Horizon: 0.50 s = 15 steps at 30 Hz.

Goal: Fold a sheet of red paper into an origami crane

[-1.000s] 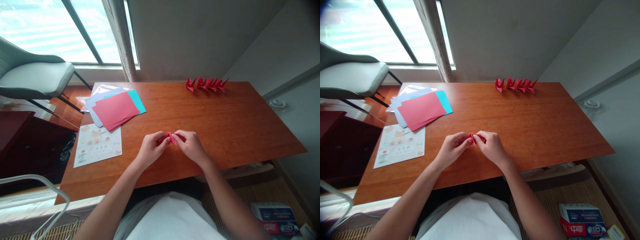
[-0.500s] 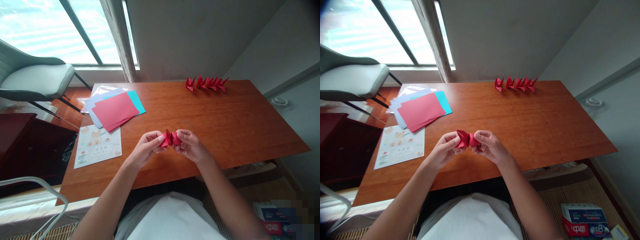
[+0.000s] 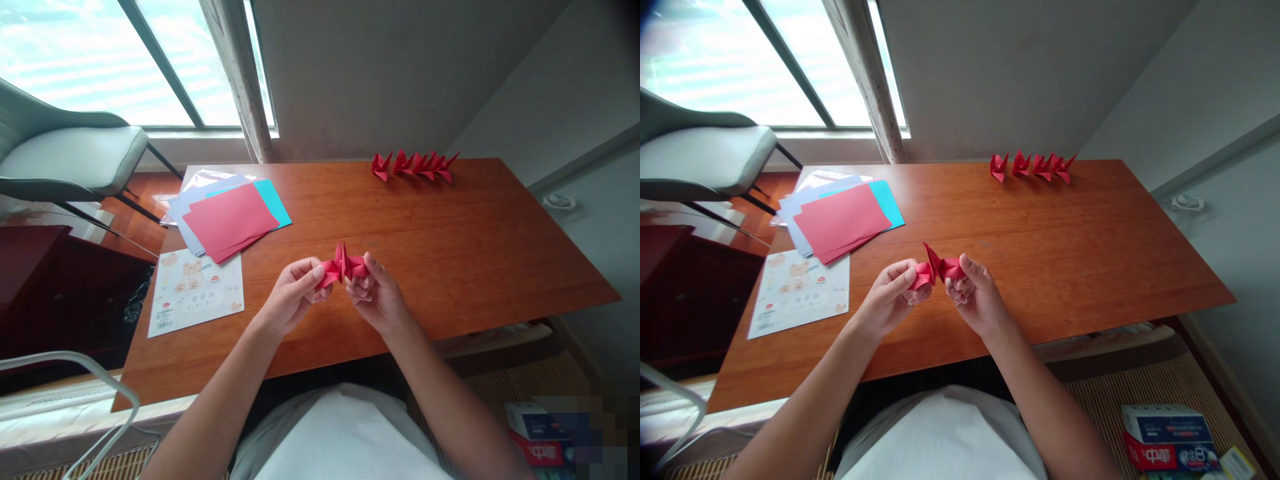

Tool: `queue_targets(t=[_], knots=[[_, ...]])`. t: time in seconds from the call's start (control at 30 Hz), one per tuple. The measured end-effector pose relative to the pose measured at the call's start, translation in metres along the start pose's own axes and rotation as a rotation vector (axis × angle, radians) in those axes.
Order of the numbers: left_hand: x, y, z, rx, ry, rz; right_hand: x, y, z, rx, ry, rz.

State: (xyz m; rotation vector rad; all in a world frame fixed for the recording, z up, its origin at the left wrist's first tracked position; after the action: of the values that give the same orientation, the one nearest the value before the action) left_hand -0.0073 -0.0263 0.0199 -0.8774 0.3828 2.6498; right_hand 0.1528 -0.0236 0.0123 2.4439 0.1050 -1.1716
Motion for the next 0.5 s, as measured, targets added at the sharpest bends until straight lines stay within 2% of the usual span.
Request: queue_targets(t=[0.23,0.5], knots=[[-0.002,0.001,0.003,-0.027,-0.004,0.026,-0.006,0.005,0.003,0.015,-0.007,0.001],[0.002,-0.001,0.001,-0.06,0.031,0.107,0.008,0.011,-0.005,0.219,0.274,0.038]])
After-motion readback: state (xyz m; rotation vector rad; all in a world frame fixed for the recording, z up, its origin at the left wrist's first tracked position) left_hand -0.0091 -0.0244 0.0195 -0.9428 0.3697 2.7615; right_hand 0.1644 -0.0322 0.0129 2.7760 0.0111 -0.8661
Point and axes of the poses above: each hand's wrist, its own y-axis away from the middle knuckle, its own x-axis out of the back of the hand, z = x × y, the point moved 1 cm from there along -y, towards the middle knuckle, and after that the axes turned 1 degree about z, right-handed, at the moved point
